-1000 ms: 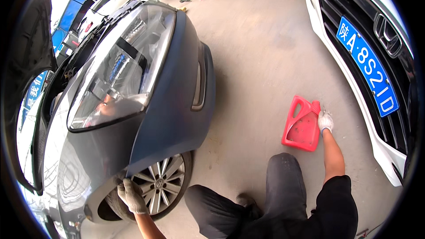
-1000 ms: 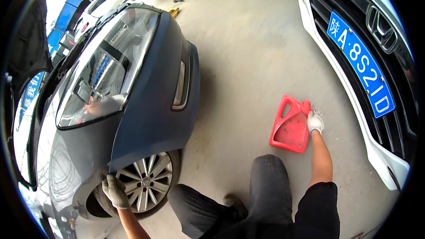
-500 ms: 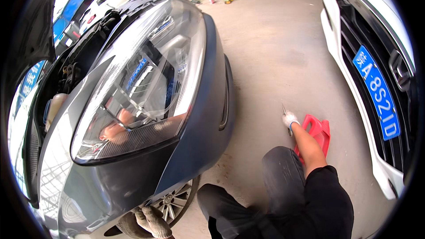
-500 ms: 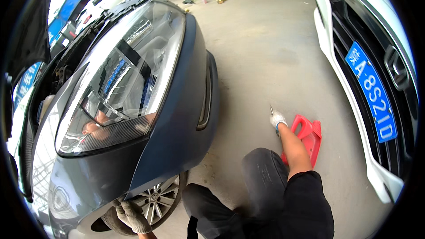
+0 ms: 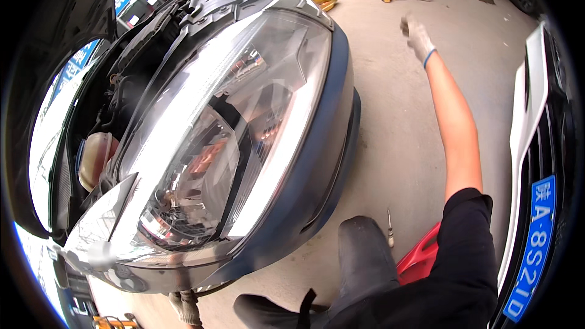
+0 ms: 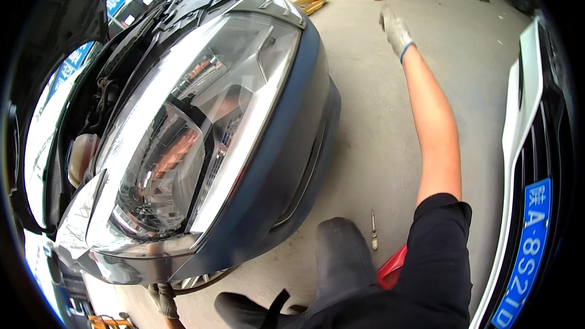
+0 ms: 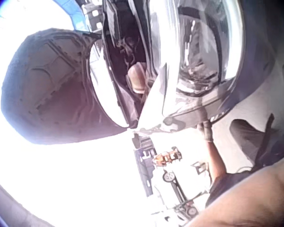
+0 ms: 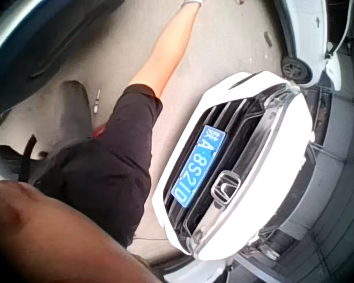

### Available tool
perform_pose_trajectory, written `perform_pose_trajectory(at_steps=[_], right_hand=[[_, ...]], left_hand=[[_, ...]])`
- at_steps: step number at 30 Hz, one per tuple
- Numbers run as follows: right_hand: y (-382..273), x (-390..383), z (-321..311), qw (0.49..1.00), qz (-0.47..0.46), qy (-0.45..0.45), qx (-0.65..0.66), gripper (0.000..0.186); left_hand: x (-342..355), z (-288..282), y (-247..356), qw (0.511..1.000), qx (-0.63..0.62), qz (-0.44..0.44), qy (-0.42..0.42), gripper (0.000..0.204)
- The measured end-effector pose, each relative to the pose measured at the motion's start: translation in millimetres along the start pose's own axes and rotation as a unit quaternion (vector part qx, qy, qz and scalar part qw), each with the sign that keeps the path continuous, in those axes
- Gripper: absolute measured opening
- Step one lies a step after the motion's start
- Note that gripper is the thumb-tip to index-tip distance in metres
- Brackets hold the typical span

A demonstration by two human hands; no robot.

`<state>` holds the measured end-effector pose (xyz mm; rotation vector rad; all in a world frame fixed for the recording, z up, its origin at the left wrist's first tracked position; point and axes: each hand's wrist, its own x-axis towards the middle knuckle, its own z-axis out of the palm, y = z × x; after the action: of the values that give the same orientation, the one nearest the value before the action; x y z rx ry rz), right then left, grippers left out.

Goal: The person uses a screwdriver to remove screws from the front bumper and the wheel arch area of a car. They work on the front bumper first, then move to the wheel arch, removing multiple screws from the plastic liner.

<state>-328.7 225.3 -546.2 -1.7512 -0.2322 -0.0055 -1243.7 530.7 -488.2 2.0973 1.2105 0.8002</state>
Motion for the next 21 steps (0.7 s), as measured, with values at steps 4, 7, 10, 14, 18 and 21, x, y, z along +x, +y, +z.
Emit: perform_pose_trajectory(at_steps=[4,7,10,14,18,21], right_hand=[[-57,27,66,0.999,-0.026,-0.027,0.013,0.059],[-66,17,110,0.999,-0.034,-0.021,-0.024,0.056],[-56,7,139,0.998,-0.039,-0.027,-0.043,0.053],[-55,8,147,0.997,-0.066,-0.025,-0.033,0.049],[-47,23,151,0.994,-0.105,-0.013,-0.008,0.045],[-41,30,142,0.991,-0.133,0.013,0.023,0.042]], left_hand=[[-3,-7,17,0.998,0.068,-0.005,-0.005,0.048],[4,-12,19,0.995,0.087,-0.018,-0.041,0.050],[2,-11,21,0.991,0.117,-0.036,-0.053,0.055],[-7,-29,18,0.991,0.111,-0.013,-0.074,0.049],[-8,-14,30,0.995,0.072,-0.020,-0.066,0.042],[-1,5,27,0.998,0.040,-0.022,-0.048,0.038]])
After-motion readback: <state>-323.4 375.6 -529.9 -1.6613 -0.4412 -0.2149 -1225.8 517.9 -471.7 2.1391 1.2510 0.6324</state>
